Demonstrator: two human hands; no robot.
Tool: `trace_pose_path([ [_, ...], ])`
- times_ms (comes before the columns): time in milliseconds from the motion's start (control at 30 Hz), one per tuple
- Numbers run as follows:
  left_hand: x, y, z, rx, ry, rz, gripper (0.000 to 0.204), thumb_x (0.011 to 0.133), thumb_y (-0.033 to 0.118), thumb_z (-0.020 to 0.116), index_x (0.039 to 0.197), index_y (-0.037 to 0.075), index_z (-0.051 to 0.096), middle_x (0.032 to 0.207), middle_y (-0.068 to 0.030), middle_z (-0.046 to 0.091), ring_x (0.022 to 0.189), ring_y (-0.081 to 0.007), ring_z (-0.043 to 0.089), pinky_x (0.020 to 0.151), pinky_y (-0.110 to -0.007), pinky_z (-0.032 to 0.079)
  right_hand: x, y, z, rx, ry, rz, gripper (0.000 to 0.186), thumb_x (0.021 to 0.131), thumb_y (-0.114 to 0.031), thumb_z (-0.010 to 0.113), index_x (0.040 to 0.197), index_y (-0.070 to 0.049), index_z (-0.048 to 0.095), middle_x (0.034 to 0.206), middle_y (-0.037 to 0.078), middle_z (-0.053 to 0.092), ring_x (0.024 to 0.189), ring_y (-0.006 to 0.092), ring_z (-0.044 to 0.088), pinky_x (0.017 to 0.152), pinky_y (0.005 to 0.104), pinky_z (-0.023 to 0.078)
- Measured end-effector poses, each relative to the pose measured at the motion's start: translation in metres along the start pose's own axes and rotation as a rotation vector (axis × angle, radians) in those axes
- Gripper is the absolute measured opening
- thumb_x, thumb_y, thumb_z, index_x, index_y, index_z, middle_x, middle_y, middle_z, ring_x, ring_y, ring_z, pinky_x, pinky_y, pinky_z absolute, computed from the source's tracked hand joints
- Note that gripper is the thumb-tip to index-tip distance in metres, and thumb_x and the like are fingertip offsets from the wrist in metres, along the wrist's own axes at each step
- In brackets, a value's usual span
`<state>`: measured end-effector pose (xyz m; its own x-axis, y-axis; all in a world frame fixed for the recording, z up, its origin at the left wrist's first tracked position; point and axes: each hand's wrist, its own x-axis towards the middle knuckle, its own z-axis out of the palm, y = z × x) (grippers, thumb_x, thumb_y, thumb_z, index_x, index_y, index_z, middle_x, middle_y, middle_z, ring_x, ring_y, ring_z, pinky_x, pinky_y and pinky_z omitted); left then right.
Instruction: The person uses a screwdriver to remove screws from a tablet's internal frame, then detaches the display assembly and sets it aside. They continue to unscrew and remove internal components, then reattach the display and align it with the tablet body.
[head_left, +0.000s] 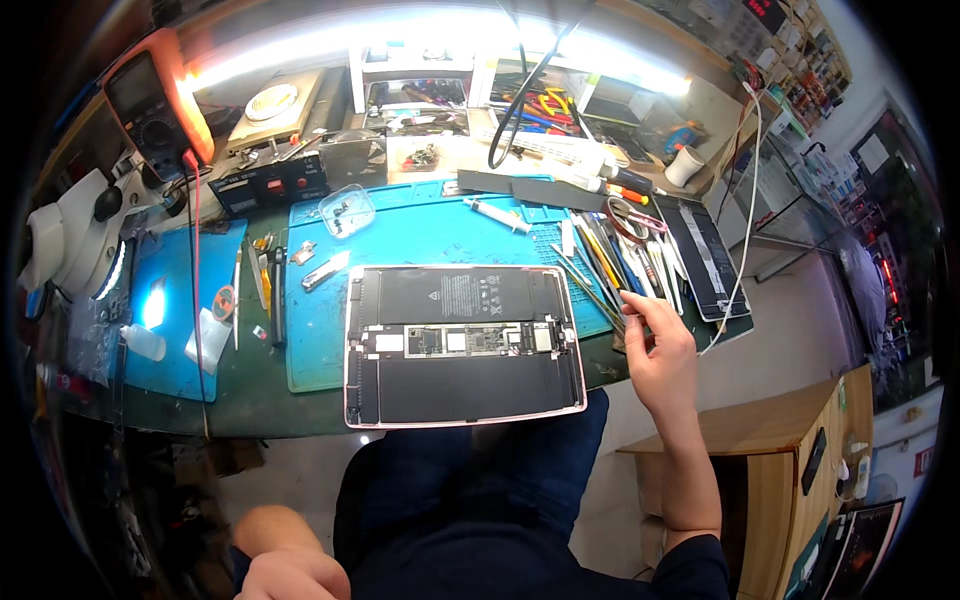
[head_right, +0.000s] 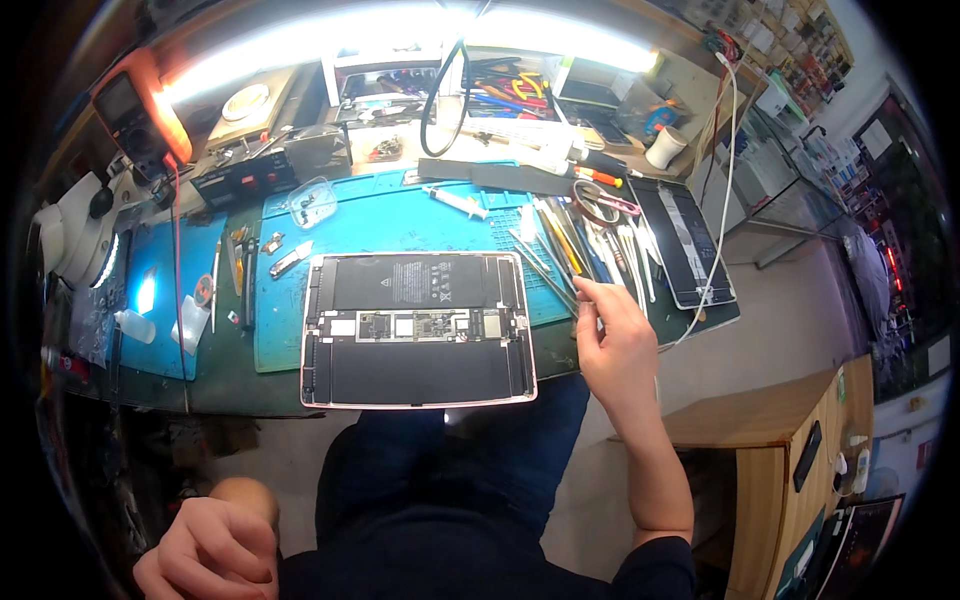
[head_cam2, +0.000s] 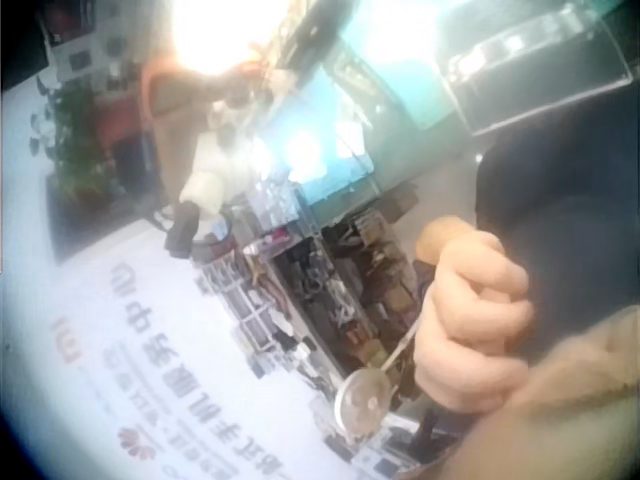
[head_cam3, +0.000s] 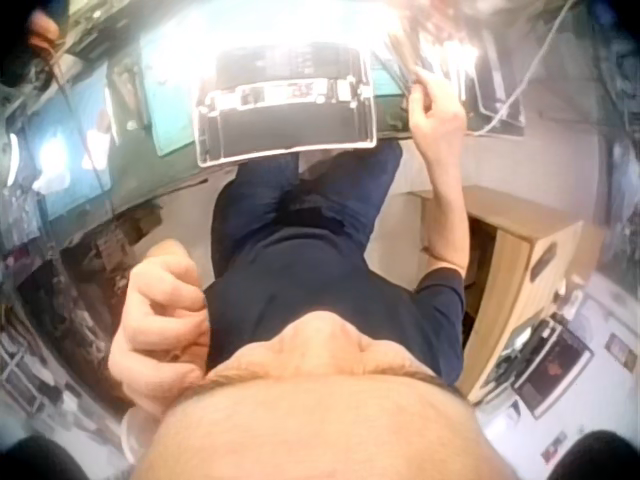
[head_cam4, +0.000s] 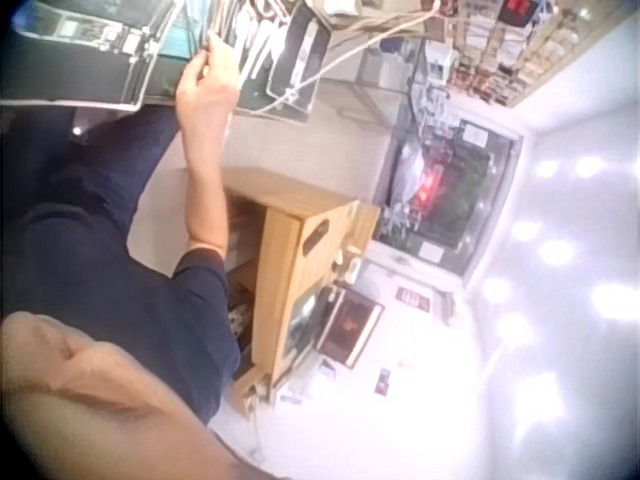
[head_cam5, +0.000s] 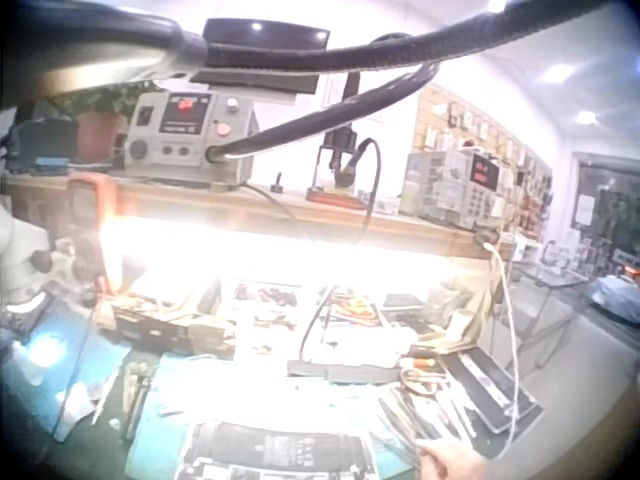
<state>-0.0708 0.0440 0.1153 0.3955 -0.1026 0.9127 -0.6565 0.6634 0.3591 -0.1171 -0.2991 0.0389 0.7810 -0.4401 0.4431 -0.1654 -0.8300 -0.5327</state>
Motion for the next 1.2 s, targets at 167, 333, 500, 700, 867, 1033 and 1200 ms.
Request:
trace_pose_path([
  [167, 0.009, -0.032, -0.004, -0.265, -0.048, 0.264, 0.014, 0.095, 0.004, 0.071, 0.105, 0.012, 0.065, 0.109, 0.0003, 0.059, 0.064, -0.0169, 0.058, 0.052, -0.030, 0.045, 0.008, 0.007, 0.009, -0.112, -0.045, -0.039, 0.024, 0.093, -0.004, 0.069, 0.117, -0.004, 0.073, 0.104, 0.012, 0.071, 0.096, 0.0313, 0.067, 0.083, 0.0399, 0.054],
  [333, 0.004, -0.024, -0.016, -0.201, -0.162, 0.057, 0.020, 0.095, -0.004, 0.064, 0.104, 0.013, 0.065, 0.106, 0.0005, 0.059, 0.064, -0.0179, 0.059, 0.051, -0.031, 0.046, 0.012, 0.017, 0.021, -0.239, -0.036, -0.178, 0.023, 0.091, -0.006, 0.072, 0.114, -0.005, 0.073, 0.103, 0.010, 0.069, 0.097, 0.0302, 0.066, 0.083, 0.0419, 0.054],
  [500, 0.004, -0.047, -0.001, -0.232, -0.039, 0.130, 0.023, 0.090, -0.003, 0.063, 0.105, 0.014, 0.068, 0.091, -0.0033, 0.062, 0.062, -0.0161, 0.058, 0.051, -0.027, 0.044, 0.014, 0.021, 0.027, -0.285, -0.054, -0.202, 0.020, 0.091, -0.007, 0.074, 0.110, -0.005, 0.074, 0.098, 0.008, 0.066, 0.092, 0.0287, 0.065, 0.081, 0.0410, 0.054],
  [700, -0.023, -0.087, -0.039, 0.630, -0.616, -0.275, 0.029, 0.092, 0.019, 0.076, 0.116, 0.004, 0.071, 0.110, -0.0081, 0.073, 0.097, -0.0266, 0.070, 0.083, -0.042, 0.056, 0.018, 0.021, 0.028, -0.254, -0.070, -0.199, 0.019, 0.091, -0.007, 0.074, 0.109, -0.005, 0.074, 0.096, 0.008, 0.066, 0.090, 0.0288, 0.065, 0.080, 0.0406, 0.054],
  [867, -0.028, -0.123, -0.039, 0.888, -1.003, -0.345, 0.067, 0.078, 0.039, 0.085, 0.134, 0.006, 0.066, 0.134, -0.0102, 0.066, 0.126, -0.0284, 0.062, 0.114, -0.050, 0.043, 0.016, 0.027, 0.023, -0.193, -0.092, -0.147, 0.016, 0.091, -0.007, 0.074, 0.106, -0.005, 0.073, 0.095, 0.010, 0.067, 0.090, 0.0303, 0.067, 0.079, 0.0414, 0.055],
  [1033, -0.036, -0.123, -0.047, 0.941, -1.087, -0.345, 0.074, 0.074, 0.040, 0.086, 0.137, 0.008, 0.065, 0.140, -0.0098, 0.064, 0.134, -0.0277, 0.058, 0.121, -0.052, 0.037, 0.030, 0.038, 0.014, -0.262, 0.083, -0.126, 0.012, 0.092, -0.015, 0.076, 0.101, -0.007, 0.075, 0.090, 0.009, 0.071, 0.086, 0.0313, 0.070, 0.075, 0.0427, 0.056],
  [1200, -0.038, -0.123, -0.049, 0.944, -1.036, -0.310, 0.065, 0.078, 0.038, 0.084, 0.133, 0.008, 0.068, 0.137, -0.0091, 0.066, 0.129, -0.0272, 0.061, 0.118, -0.052, 0.039, 0.045, 0.056, -0.002, -0.320, 0.097, 0.088, 0.015, 0.098, -0.016, 0.070, 0.105, -0.005, 0.076, 0.092, 0.012, 0.075, 0.074, 0.0264, 0.072, 0.067, 0.0357, 0.054],
])
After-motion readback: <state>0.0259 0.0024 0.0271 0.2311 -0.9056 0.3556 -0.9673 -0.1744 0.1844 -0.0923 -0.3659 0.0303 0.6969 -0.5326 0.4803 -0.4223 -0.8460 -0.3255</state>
